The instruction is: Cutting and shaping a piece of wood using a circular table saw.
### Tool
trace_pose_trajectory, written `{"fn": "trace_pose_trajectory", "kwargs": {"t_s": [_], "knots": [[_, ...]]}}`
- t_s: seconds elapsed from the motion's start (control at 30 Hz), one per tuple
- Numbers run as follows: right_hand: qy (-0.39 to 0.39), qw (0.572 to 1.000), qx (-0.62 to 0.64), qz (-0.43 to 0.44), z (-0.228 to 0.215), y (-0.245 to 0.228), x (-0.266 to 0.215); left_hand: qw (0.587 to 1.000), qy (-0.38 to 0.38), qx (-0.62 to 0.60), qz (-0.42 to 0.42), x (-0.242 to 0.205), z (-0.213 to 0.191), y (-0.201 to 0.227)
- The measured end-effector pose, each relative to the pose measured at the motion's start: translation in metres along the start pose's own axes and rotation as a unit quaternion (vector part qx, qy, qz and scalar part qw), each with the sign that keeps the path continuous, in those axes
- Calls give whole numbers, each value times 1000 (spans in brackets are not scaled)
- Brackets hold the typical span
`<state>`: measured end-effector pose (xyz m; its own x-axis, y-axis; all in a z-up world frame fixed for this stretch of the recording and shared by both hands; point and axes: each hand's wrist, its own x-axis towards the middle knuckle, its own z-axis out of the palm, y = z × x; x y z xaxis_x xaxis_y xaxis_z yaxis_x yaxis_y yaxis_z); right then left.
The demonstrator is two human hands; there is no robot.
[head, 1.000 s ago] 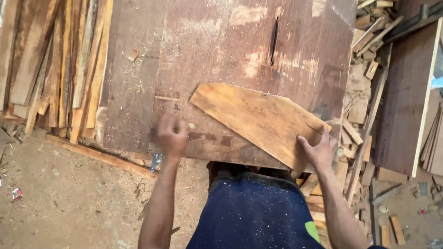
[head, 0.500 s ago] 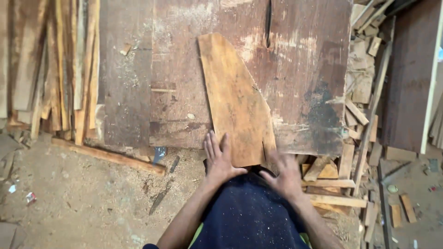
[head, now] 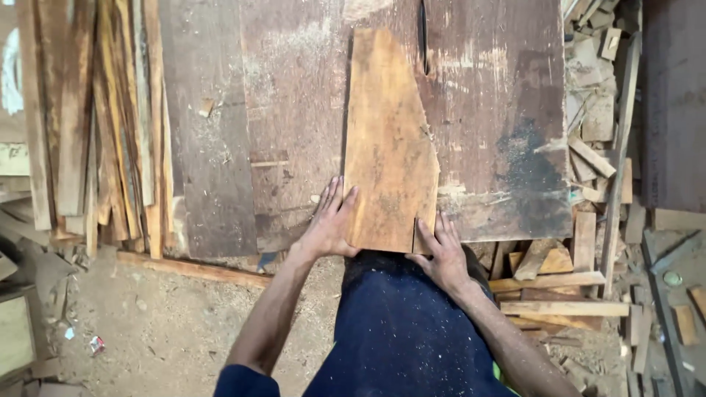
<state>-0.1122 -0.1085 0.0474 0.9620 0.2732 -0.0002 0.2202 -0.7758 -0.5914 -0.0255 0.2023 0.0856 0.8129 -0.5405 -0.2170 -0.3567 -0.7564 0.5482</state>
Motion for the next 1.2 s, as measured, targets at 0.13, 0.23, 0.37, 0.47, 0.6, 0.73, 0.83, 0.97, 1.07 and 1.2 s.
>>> {"fn": "trace_pose_trajectory", "kwargs": {"t_s": [0.13, 0.23, 0.37, 0.47, 0.6, 0.73, 0.83, 0.97, 1.07, 1.2], "knots": [[34, 999, 1, 7, 14, -7, 7, 999, -5, 15, 35, 13, -18, -19], [45, 999, -5, 28, 24, -7, 18, 998, -18, 17, 61, 30, -24, -37], [43, 998, -18, 30, 19, -9, 33, 997, -42, 33, 61, 45, -36, -42], [38, 998, -16, 37, 13, -11, 38, 997, -41, 28, 67, 50, -34, -47], [31, 998, 7, 46, 15, -11, 43, 996, -43, 46, 69, 58, -33, -55], [13, 998, -6, 59, 14, -14, 55, 995, -39, 36, 85, 66, -44, -64], [17, 998, -5, 61, 15, -13, 62, 995, -42, 41, 81, 72, -49, -66], [33, 998, 12, 53, 12, -11, 73, 995, -22, 33, 95, 81, -49, -73], [9, 997, -1, 71, 11, -13, 76, 995, -14, 26, 101, 82, -50, -76], [-5, 997, -27, 66, 28, 4, 85, 994, -71, 60, 62, 98, -52, -82]]}}
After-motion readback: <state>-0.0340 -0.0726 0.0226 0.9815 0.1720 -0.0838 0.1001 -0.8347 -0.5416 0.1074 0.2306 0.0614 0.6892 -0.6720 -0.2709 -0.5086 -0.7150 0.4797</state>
